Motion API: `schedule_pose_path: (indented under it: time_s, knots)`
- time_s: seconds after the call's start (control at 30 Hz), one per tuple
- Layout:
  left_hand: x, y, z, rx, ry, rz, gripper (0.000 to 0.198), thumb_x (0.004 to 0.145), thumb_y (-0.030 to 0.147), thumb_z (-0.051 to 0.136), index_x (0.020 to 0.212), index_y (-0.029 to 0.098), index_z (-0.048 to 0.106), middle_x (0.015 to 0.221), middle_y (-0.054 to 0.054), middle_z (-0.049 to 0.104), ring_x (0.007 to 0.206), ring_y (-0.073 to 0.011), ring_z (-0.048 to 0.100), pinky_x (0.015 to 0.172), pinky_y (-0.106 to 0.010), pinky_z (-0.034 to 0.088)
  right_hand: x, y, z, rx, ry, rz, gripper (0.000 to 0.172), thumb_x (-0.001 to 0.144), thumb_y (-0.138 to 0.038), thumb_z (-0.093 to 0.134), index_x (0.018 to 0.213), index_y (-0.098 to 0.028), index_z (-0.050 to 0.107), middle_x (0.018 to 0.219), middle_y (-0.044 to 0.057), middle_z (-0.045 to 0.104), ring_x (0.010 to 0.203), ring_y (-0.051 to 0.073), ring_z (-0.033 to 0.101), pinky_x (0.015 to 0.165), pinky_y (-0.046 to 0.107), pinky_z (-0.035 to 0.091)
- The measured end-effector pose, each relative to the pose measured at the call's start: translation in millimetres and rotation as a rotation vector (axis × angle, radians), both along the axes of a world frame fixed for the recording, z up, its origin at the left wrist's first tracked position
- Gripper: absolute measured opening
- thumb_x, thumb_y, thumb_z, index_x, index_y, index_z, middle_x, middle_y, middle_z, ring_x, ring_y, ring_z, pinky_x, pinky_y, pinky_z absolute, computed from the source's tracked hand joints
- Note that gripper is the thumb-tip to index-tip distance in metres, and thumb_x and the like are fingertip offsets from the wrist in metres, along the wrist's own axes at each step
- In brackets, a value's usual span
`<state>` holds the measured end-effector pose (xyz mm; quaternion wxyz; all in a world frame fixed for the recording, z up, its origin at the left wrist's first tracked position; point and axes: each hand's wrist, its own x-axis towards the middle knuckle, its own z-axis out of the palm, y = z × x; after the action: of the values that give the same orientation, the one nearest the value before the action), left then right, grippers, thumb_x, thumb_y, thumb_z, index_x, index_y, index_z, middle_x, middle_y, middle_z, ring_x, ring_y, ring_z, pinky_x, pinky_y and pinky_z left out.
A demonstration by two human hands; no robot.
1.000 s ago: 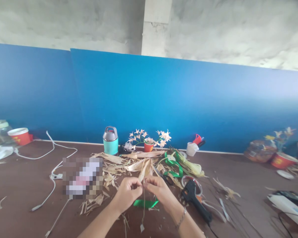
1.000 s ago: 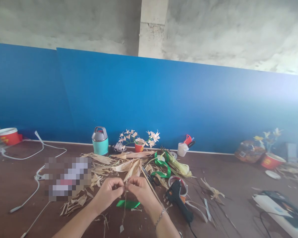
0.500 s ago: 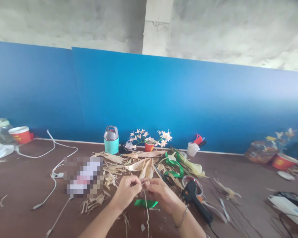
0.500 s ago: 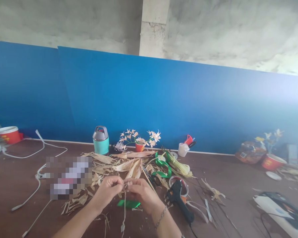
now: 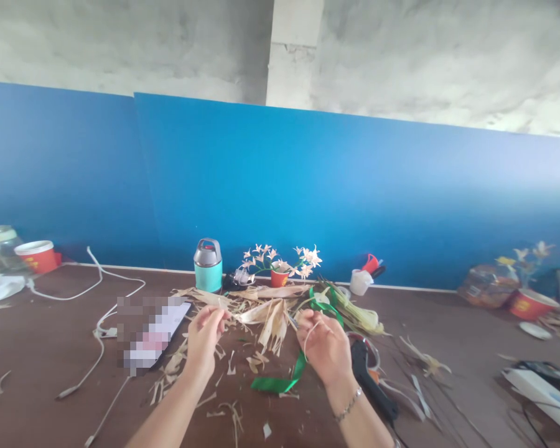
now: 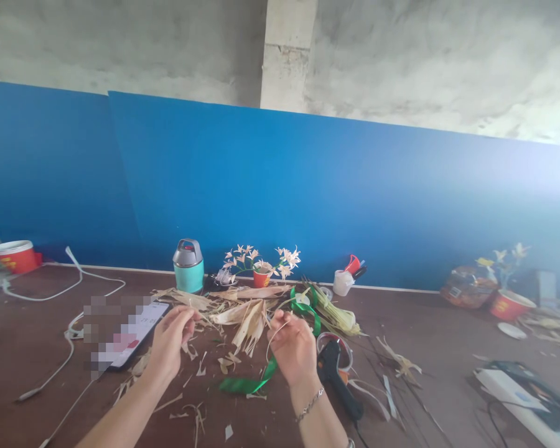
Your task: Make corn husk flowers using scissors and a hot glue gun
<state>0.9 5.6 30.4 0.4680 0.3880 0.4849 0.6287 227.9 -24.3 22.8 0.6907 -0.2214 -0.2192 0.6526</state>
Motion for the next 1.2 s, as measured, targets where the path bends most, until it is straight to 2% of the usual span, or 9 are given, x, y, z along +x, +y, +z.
schedule_pose_path:
  time_s: [0.1, 0.27, 0.47, 0.63, 0.77, 0.93, 1.07, 1.13, 1.2]
  knots:
    - [0.8, -1.0, 0.8, 0.029, -0.027, -0.035, 0.019, 0.065, 0.033, 0.063, 0.061, 0.016, 0.06, 0.049, 0.004, 0.046, 0.044, -0.007, 0.037, 0.04, -0.017, 0.025, 3.0, 3.3, -2.2, -0.009, 0.012, -0.08, 0.011, 0.069, -0.021, 0.064, 0.064, -0.02, 0.054, 0.066, -0.003, 0.051, 0.049, 0.008, 0.04, 0.044, 0.02, 0.039]
    - [4.4, -3.7, -4.6, 0.089, 0.015, -0.185, 0.023, 0.07, 0.038, 0.062, 0.068, 0.015, 0.062, 0.05, 0.004, 0.047, 0.043, -0.0068, 0.036, 0.04, -0.018, 0.023, -8.6, 3.1, -5.5, -0.056, -0.188, -0.123, 0.021, 0.067, -0.026, 0.071, 0.061, -0.019, 0.052, 0.058, -0.005, 0.047, 0.047, 0.007, 0.041, 0.043, 0.018, 0.038]
    - [11.8, -10.7, -5.4, 0.027, 0.013, -0.357, 0.022, 0.072, 0.036, 0.061, 0.067, 0.015, 0.061, 0.048, 0.005, 0.044, 0.043, -0.0058, 0.035, 0.042, -0.018, 0.021, -28.3, -6.2, -0.3, -0.059, -0.317, -0.053, 0.02, 0.06, -0.024, 0.077, 0.064, -0.018, 0.059, 0.059, -0.003, 0.055, 0.051, 0.008, 0.048, 0.047, 0.019, 0.038]
    - [18.7, -16.0, -3.0, -0.098, -0.102, -0.458, 0.023, 0.065, 0.033, 0.066, 0.06, 0.016, 0.052, 0.062, 0.001, 0.061, 0.043, -0.0049, 0.039, 0.043, -0.018, 0.022, -33.6, -8.4, -0.3, -0.07, -0.392, 0.007, 0.025, 0.056, -0.025, 0.081, 0.074, -0.015, 0.067, 0.068, 0.0, 0.062, 0.057, 0.009, 0.052, 0.054, 0.021, 0.04]
    - [25.7, -21.7, -3.9, -0.169, -0.155, -0.55, 0.022, 0.062, 0.029, 0.067, 0.06, 0.017, 0.048, 0.06, 0.002, 0.061, 0.043, -0.0054, 0.042, 0.044, -0.017, 0.024, -37.5, -10.1, -3.0, -0.048, -0.467, 0.054, 0.024, 0.059, -0.031, 0.079, 0.061, -0.014, 0.063, 0.058, -0.001, 0.058, 0.051, 0.008, 0.048, 0.05, 0.02, 0.036]
    - [30.4, -24.7, -6.8, -0.219, -0.201, -0.639, 0.02, 0.06, 0.022, 0.067, 0.062, 0.017, 0.048, 0.055, 0.004, 0.057, 0.044, -0.0044, 0.041, 0.044, -0.016, 0.024, -36.2, -8.0, -7.2, -0.087, -0.589, 0.069, 0.029, 0.058, -0.036, 0.077, 0.059, -0.015, 0.057, 0.055, -0.001, 0.057, 0.048, 0.008, 0.046, 0.05, 0.021, 0.034]
    - [29.2, -24.3, -5.3, -0.238, -0.21, -0.625, 0.021, 0.06, 0.023, 0.067, 0.061, 0.017, 0.047, 0.058, 0.004, 0.059, 0.046, -0.0047, 0.043, 0.046, -0.016, 0.027, -23.0, 0.5, -11.7, -0.07, -0.973, -0.12, 0.028, 0.06, -0.04, 0.072, 0.056, -0.017, 0.056, 0.048, -0.003, 0.051, 0.045, 0.011, 0.041, 0.047, 0.025, 0.031]
    - [28.8, -24.2, -3.9, -0.227, -0.183, -0.603, 0.021, 0.059, 0.025, 0.067, 0.06, 0.017, 0.047, 0.059, 0.003, 0.06, 0.046, -0.0053, 0.043, 0.045, -0.016, 0.026, -18.0, 1.9, -10.5, -0.033, -1.146, -0.311, 0.022, 0.058, -0.037, 0.072, 0.062, -0.019, 0.06, 0.059, 0.001, 0.055, 0.056, 0.016, 0.048, 0.054, 0.028, 0.037]
    - [29.0, -24.1, -3.1, -0.207, -0.158, -0.575, 0.022, 0.059, 0.026, 0.067, 0.059, 0.017, 0.047, 0.06, 0.002, 0.06, 0.045, -0.0056, 0.042, 0.043, -0.017, 0.024, -19.0, -0.3, -7.2, 0.053, -1.224, -0.5, 0.022, 0.06, -0.035, 0.071, 0.074, -0.021, 0.065, 0.08, 0.005, 0.059, 0.075, 0.021, 0.051, 0.064, 0.03, 0.039]
